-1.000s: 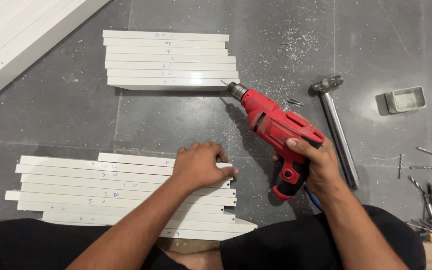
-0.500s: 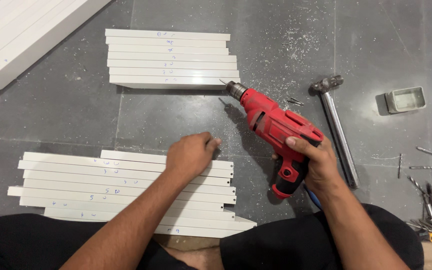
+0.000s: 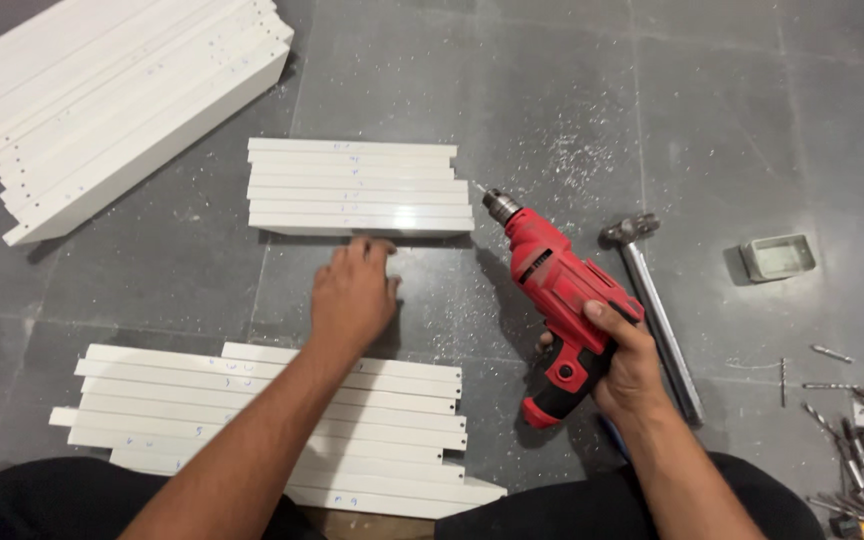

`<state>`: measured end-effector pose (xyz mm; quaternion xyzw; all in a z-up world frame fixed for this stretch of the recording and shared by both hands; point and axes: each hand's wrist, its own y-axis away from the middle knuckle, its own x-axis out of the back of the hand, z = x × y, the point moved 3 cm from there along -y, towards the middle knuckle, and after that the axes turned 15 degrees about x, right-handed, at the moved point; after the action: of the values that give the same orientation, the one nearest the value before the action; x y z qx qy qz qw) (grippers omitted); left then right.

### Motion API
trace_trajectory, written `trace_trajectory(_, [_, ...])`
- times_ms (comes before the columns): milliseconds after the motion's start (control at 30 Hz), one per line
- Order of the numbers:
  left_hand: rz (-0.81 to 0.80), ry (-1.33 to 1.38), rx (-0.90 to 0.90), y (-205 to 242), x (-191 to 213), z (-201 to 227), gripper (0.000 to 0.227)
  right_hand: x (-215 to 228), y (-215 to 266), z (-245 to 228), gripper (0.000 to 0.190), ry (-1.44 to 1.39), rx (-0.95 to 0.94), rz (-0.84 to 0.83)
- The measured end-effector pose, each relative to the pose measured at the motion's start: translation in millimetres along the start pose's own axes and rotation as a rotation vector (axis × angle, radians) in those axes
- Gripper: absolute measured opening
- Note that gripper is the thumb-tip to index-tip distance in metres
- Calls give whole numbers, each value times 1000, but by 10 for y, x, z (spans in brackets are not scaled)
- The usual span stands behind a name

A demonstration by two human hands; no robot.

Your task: The person sits on the floor and uses a red corded drill to make holes in white plastic strips. They hold each strip with one hand and drill with the other, moving from one strip to the next in a repetitive sequence.

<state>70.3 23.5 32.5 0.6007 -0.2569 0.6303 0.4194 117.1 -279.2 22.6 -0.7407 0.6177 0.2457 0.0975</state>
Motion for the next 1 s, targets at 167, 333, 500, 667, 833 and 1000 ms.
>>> trace_trajectory(167, [104, -152, -33, -434, -3, 81, 47, 41, -60, -44, 60, -151, -27, -34])
trace_trajectory(333, [147, -323, -45, -571, -97, 77, 37, 100, -96, -17, 57, -144, -53, 1])
trace_trajectory(500, [119, -380, -55, -680, -128, 57, 26, 138, -123, 57, 51, -69, -78, 41])
trace_trajectory(667, [118, -433, -73, -742, -132, 49, 27, 206, -131, 138, 49, -25, -157, 104])
trace_trajectory(833, [136, -399, -150, -819, -106, 56, 29, 290, -160, 277, 52, -71, -232, 99])
trace_trajectory(1000, [83, -461, -192, -751, -166, -9, 26, 437, -253, 458, 57, -59, -317, 162])
